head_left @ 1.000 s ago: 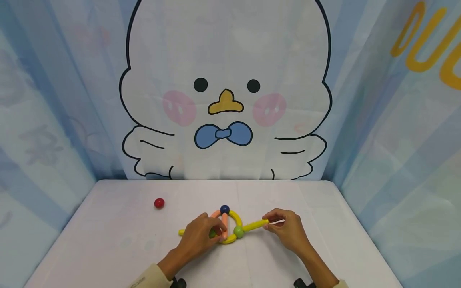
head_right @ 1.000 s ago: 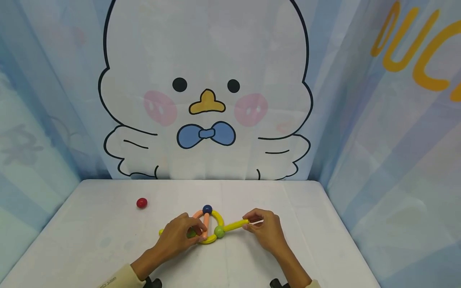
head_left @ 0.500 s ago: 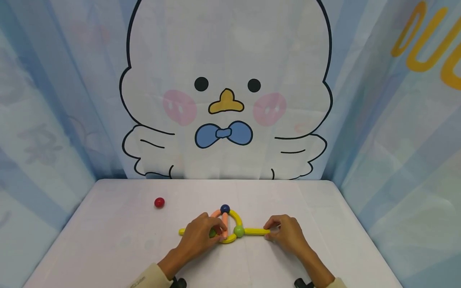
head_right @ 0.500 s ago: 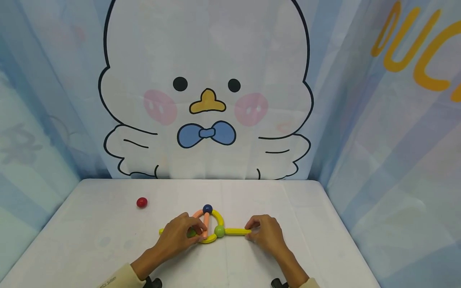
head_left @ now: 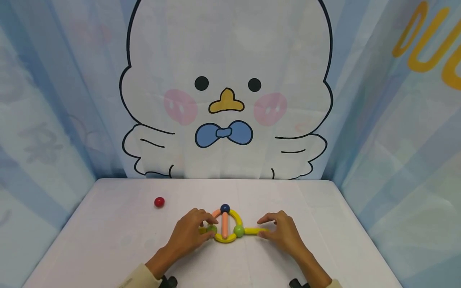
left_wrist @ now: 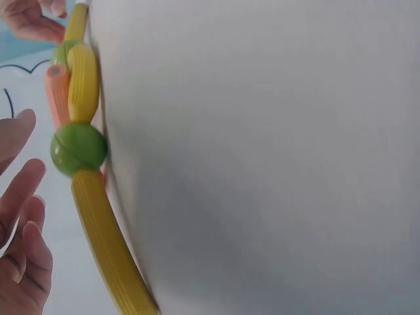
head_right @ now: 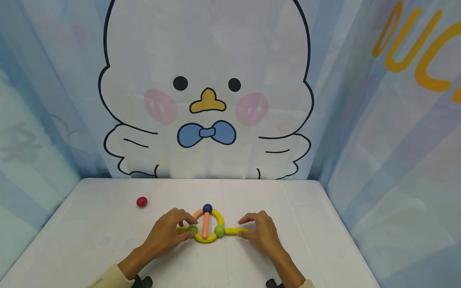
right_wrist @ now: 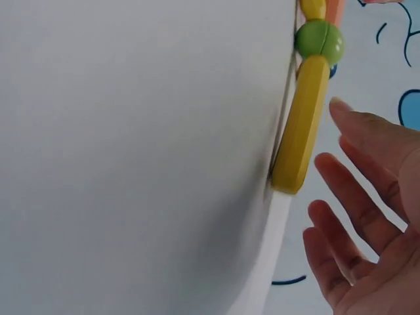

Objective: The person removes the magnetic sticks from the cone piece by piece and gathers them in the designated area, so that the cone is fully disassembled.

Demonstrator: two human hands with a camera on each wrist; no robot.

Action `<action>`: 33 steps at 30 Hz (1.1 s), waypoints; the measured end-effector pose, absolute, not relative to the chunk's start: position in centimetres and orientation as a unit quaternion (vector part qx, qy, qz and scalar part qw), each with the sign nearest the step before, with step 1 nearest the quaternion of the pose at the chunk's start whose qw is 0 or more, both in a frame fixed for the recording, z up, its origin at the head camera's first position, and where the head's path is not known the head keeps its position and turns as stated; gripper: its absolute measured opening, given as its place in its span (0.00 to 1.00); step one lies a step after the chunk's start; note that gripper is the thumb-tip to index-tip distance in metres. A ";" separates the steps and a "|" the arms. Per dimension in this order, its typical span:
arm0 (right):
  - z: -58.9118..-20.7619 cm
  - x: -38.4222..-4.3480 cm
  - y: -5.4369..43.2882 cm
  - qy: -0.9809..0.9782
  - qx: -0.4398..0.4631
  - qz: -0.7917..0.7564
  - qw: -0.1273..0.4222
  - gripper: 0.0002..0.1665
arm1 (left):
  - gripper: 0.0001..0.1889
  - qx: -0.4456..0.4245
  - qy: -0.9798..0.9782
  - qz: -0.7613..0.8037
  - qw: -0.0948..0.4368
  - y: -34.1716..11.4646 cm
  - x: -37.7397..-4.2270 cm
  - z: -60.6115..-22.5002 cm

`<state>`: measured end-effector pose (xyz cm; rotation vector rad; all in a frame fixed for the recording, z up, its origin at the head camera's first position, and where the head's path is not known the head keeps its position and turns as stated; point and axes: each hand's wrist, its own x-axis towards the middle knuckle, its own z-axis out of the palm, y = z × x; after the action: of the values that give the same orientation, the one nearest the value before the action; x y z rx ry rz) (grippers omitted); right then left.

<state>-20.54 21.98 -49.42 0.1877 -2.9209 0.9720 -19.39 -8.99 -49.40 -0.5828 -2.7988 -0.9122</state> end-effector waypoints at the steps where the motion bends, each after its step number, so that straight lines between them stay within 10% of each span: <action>1: -49.3 -20.5 21.7 -0.943 0.067 0.323 0.030 0.16 | 0.15 -0.189 -0.931 -0.303 0.071 -9.3 -19.4 -49.3; 33: -50.0 -21.7 11.1 -0.892 0.231 0.388 -0.011 0.18 | 0.15 -0.147 -0.948 -0.282 -0.022 -13.3 -20.3 -50.7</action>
<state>-21.66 11.07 -49.96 0.7321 -2.8229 1.2277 -20.25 -13.26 -50.70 -0.4694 -3.0208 -0.8978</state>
